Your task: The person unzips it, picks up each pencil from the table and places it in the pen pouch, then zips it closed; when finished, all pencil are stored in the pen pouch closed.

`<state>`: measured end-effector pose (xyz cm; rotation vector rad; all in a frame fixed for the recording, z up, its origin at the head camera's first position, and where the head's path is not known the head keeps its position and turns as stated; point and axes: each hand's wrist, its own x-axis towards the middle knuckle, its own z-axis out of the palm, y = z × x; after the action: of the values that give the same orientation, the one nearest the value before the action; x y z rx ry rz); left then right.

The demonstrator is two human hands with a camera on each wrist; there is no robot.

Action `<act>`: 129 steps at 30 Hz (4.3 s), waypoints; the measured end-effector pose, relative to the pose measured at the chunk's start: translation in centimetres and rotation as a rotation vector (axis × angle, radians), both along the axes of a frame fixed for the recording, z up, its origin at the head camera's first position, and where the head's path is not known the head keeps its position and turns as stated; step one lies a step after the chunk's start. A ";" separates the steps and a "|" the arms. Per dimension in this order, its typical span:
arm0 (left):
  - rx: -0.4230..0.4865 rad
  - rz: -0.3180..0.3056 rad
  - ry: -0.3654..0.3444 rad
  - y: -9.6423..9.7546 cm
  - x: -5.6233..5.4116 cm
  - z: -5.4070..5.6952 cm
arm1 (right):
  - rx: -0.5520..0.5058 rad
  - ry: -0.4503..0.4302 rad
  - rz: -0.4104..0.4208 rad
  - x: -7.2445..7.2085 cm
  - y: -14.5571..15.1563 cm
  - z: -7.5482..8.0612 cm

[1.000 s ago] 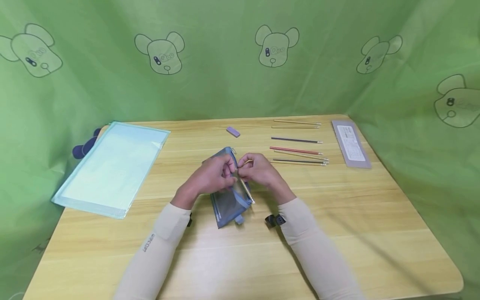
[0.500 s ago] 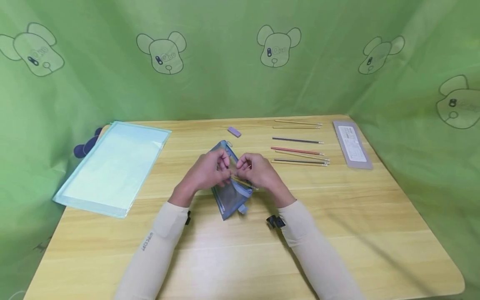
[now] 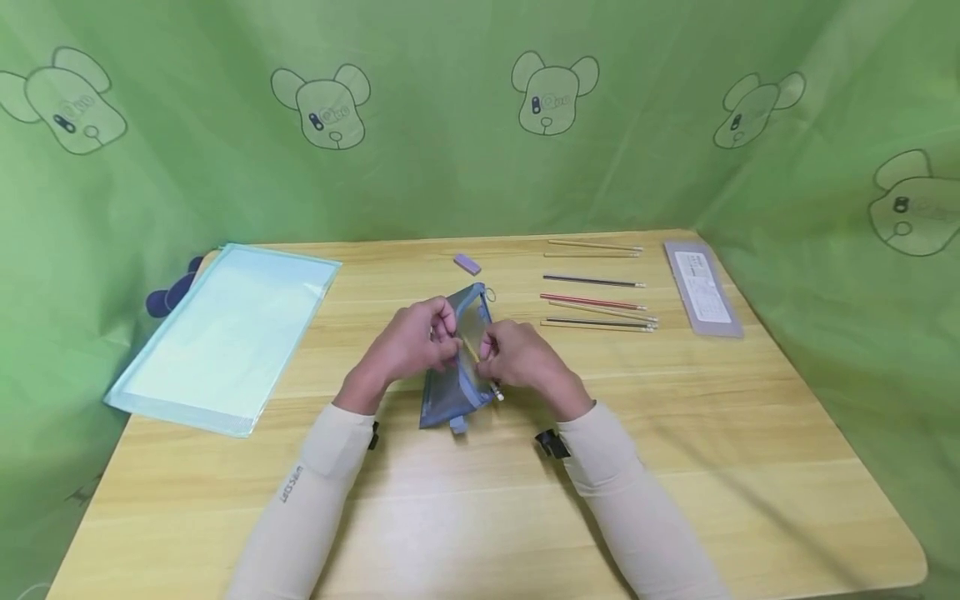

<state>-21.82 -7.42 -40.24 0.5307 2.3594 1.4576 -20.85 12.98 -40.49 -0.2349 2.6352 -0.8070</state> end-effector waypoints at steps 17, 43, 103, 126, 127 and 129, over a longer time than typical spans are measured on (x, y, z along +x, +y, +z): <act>-0.056 0.019 0.029 -0.9 -0.3 0.2 | -0.261 0.052 -0.029 -0.8 2.3 0.3; -0.090 0.012 0.057 -2.7 -0.4 0.3 | -0.040 0.149 -0.076 -3.7 18.4 -2.1; -0.095 0.009 0.077 -2.6 0.1 0.4 | -0.051 0.033 0.092 -2.7 15.3 -4.0; -0.099 0.014 0.092 -2.0 0.2 0.2 | -0.472 0.137 -0.077 -3.1 11.9 -2.1; -0.097 0.015 0.093 -2.0 0.2 0.2 | -0.494 0.136 -0.099 -3.1 11.7 -1.8; -0.093 0.015 0.093 -2.0 0.2 0.2 | -0.545 0.118 -0.144 -2.9 11.1 -1.1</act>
<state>-21.62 -9.41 -40.07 0.5691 2.4943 1.3490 -23.78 24.07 -41.61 -0.2401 2.5010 -1.5975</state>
